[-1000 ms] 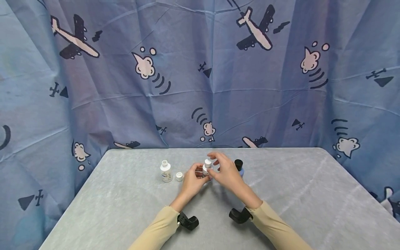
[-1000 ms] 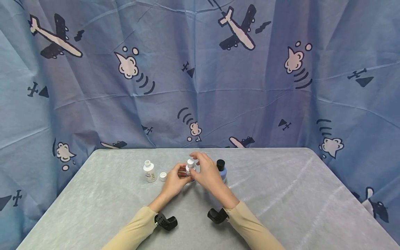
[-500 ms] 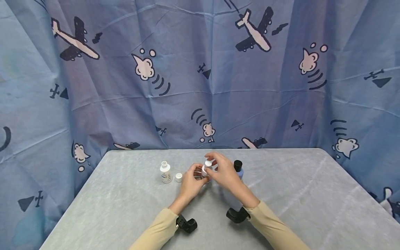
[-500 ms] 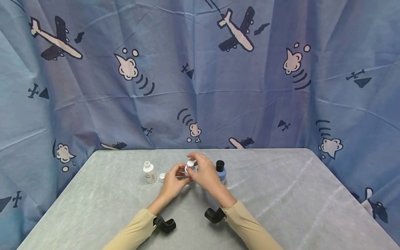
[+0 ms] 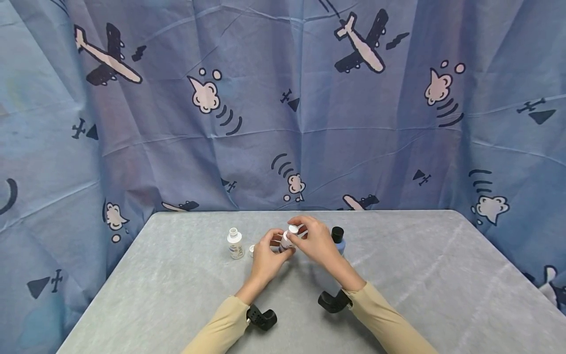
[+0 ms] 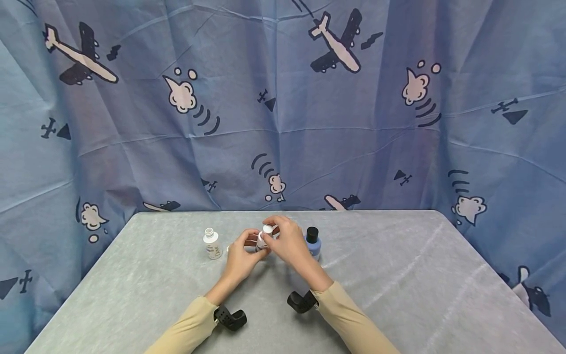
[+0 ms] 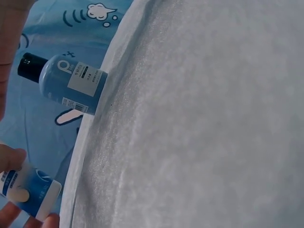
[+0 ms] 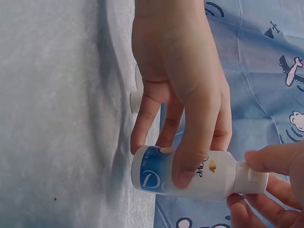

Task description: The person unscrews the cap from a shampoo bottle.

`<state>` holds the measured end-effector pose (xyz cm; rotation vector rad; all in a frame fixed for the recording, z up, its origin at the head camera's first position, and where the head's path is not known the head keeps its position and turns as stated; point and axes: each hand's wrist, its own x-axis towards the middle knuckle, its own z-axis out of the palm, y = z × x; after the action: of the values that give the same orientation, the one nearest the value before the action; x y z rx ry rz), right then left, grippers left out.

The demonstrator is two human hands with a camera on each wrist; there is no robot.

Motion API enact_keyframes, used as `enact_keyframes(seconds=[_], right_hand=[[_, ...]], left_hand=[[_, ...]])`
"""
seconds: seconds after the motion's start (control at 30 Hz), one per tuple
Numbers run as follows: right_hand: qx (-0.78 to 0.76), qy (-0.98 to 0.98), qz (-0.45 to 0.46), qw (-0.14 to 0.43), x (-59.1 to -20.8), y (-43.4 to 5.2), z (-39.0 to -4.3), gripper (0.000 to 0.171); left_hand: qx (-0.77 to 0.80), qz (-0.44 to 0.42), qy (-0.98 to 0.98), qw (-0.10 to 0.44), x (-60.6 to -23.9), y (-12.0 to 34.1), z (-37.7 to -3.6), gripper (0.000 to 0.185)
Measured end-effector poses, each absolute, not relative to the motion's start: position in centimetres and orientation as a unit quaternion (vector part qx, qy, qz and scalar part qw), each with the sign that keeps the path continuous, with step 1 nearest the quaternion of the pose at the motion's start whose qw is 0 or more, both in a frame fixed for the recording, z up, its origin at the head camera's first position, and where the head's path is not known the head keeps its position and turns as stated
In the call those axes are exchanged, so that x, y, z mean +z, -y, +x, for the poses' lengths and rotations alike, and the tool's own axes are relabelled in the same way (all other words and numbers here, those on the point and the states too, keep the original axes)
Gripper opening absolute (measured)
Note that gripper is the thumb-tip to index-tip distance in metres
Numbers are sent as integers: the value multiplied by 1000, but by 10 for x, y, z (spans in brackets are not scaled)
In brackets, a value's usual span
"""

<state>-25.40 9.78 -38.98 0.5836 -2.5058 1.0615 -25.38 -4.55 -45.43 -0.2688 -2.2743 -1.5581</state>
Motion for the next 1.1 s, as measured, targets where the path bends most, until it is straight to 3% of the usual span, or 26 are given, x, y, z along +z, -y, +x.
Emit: enact_keyframes(seconds=[1.1], right_hand=[[409,877,188,171,-395,-95,-256,20]], left_hand=[[-501,-132,830,206,-456,57,-248,41]])
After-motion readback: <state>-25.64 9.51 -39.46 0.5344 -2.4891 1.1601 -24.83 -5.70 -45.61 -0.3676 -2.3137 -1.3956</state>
